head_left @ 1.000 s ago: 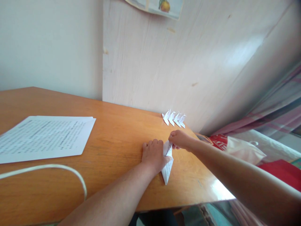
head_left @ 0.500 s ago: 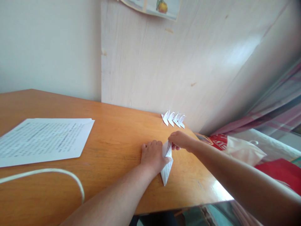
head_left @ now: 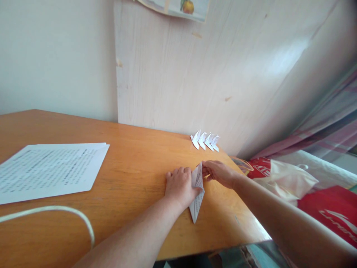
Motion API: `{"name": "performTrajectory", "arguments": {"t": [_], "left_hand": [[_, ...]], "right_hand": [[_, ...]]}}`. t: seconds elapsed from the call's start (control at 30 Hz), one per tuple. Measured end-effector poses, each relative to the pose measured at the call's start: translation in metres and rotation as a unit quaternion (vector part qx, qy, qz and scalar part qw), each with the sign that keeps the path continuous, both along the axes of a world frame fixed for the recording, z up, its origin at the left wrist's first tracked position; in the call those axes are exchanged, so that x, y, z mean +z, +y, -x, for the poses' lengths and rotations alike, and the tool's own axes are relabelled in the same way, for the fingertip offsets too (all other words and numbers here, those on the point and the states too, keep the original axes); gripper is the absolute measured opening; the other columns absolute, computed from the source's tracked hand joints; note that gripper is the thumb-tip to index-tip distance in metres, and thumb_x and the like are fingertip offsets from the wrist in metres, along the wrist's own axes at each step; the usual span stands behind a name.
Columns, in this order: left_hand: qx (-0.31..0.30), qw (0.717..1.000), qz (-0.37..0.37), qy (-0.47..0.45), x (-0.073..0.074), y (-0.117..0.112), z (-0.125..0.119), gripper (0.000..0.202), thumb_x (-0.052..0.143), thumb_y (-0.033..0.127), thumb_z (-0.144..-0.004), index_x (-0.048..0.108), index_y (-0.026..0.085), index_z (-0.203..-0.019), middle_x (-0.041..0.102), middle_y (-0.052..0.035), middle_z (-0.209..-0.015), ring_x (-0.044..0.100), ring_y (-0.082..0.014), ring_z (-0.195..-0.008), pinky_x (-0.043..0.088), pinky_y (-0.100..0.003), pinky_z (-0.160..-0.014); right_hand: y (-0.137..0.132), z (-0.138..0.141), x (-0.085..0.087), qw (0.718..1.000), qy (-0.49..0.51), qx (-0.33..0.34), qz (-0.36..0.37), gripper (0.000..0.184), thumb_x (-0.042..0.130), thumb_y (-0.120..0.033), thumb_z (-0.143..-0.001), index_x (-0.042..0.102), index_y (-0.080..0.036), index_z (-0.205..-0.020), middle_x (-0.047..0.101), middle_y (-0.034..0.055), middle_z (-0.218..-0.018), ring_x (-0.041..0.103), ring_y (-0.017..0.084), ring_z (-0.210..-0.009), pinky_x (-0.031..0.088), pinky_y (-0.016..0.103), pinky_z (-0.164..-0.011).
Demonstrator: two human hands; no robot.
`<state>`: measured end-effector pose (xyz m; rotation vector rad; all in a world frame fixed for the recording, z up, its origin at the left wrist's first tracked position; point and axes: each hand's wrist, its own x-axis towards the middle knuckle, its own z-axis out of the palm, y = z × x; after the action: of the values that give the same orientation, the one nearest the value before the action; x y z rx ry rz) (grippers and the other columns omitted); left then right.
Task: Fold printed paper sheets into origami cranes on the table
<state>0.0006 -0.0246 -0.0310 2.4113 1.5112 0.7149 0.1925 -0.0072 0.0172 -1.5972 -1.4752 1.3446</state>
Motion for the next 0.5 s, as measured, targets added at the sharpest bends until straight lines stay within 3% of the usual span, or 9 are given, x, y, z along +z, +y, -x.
{"name": "performTrajectory", "arguments": {"t": [0.1,0.23,0.4,0.5], "left_hand": [[-0.003,1.0,-0.009,0.006,0.001,-0.001,0.0,0.052,0.075,0.058,-0.071,0.056,0.023,-0.104,0.064,-0.0085,-0.11,0.057,-0.0312,-0.105,0.038,-0.044,-0.087],[-0.004,1.0,-0.015,0.01,0.001,-0.002,0.0,0.054,0.076,0.058,-0.071,0.056,0.023,-0.108,0.063,-0.0083,-0.11,0.056,-0.0312,-0.105,0.038,-0.044,-0.087],[-0.028,0.999,-0.043,0.01,0.004,-0.006,0.001,0.067,0.077,0.053,-0.075,0.05,0.03,-0.131,0.06,-0.0077,-0.113,0.054,-0.0311,-0.107,0.037,-0.044,-0.088],[-0.062,0.996,-0.069,0.014,0.007,-0.01,0.001,0.064,0.075,0.046,-0.08,0.048,0.032,-0.137,0.059,-0.0075,-0.118,0.052,-0.0307,-0.109,0.037,-0.045,-0.089]], "right_hand": [[0.002,0.003,-0.005,0.997,-0.043,-0.038,-0.043,0.041,0.047,-0.051,-0.095,0.064,-0.017,-0.082,0.07,0.0088,-0.085,0.063,0.015,-0.072,0.041,0.02,-0.053],[0.009,0.01,-0.006,0.991,-0.077,-0.077,-0.078,0.029,0.056,-0.044,-0.089,0.065,-0.02,-0.074,0.064,0.003,-0.069,0.057,0.012,-0.062,0.032,0.02,-0.046],[0.018,0.012,-0.011,0.99,-0.087,-0.078,-0.084,0.027,0.056,-0.039,-0.087,0.064,-0.02,-0.07,0.061,0.0017,-0.063,0.054,0.012,-0.057,0.03,0.021,-0.044],[0.023,0.01,-0.018,0.988,-0.1,-0.075,-0.086,0.028,0.054,-0.039,-0.087,0.06,-0.02,-0.068,0.06,0.0015,-0.061,0.054,0.013,-0.055,0.032,0.021,-0.044]]}}
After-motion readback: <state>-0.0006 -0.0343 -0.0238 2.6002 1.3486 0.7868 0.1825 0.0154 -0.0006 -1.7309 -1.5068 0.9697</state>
